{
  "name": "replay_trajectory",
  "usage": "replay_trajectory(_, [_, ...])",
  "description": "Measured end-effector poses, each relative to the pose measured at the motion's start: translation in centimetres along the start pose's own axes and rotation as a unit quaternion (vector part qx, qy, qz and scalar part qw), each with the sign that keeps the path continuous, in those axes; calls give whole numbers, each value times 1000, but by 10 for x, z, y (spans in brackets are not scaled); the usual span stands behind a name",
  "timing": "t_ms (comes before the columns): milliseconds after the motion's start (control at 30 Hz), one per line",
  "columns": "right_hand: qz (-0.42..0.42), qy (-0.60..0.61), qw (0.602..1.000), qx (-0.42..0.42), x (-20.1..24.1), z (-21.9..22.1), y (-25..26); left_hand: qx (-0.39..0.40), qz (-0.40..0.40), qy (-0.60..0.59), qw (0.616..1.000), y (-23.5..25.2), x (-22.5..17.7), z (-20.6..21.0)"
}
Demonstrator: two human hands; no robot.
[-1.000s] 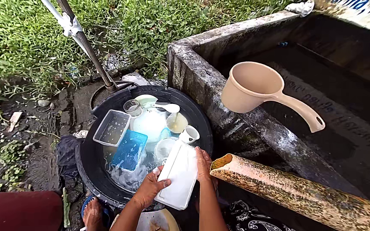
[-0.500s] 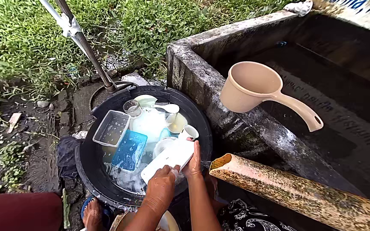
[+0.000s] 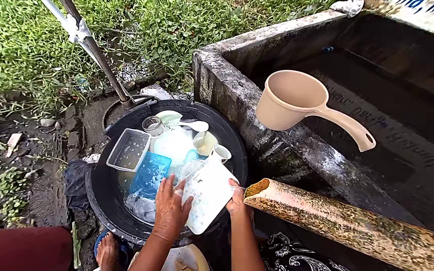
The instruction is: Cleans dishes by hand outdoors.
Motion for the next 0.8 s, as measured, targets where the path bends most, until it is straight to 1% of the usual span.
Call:
replay_trajectory(33, [-4, 4, 1000, 7, -2, 1, 1, 43, -66, -31, 996, 4, 3, -7])
replay_trajectory(67, [-9, 7, 1000, 11, -3, 2, 1, 102, -139, -70, 982, 9, 6, -14])
replay_trajectory(100, [-15, 12, 1000, 11, -3, 3, 2, 145, -201, -118, 962, 13, 10, -16])
replay_trajectory(133, [-20, 14, 1000, 8, -3, 5, 2, 169, -253, -174, 937, 14, 14, -15])
replay_trajectory(167, [-22, 12, 1000, 7, -2, 6, 3, 183, -293, -225, 911, 13, 16, -13])
replay_trajectory(233, [-20, -16, 1000, 2, 1, 5, 4, 207, -342, -296, 867, 10, 13, -9])
replay_trajectory(400, [9, -138, 990, -33, 10, -5, 4, 249, -408, -391, 787, 3, 4, -4])
replay_trajectory(467, [5, -158, 987, -33, 11, -10, 5, 261, -418, -412, 767, 2, 3, -2])
replay_trajectory(567, [-4, -173, 984, -42, 11, -12, 8, 268, -424, -418, 758, 0, 4, 5])
replay_trajectory(633, [-18, -173, 984, -38, 9, -12, 10, 251, -426, -434, 753, -3, 4, 12])
replay_trajectory(733, [-38, -179, 983, -21, 3, -9, 12, 189, -418, -467, 756, -7, 0, 25])
replay_trajectory(800, [-32, -191, 981, -2, -3, -7, 13, 137, -391, -471, 779, -6, -4, 33])
Point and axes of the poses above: each hand's wrist, its own y-axis towards the middle knuckle, its own z-axis out of the palm, x = y × z, the point moved 2 cm from there along y, towards the middle knuckle, and after that the axes turned 6 degrees about x, right-handed, at the moved point
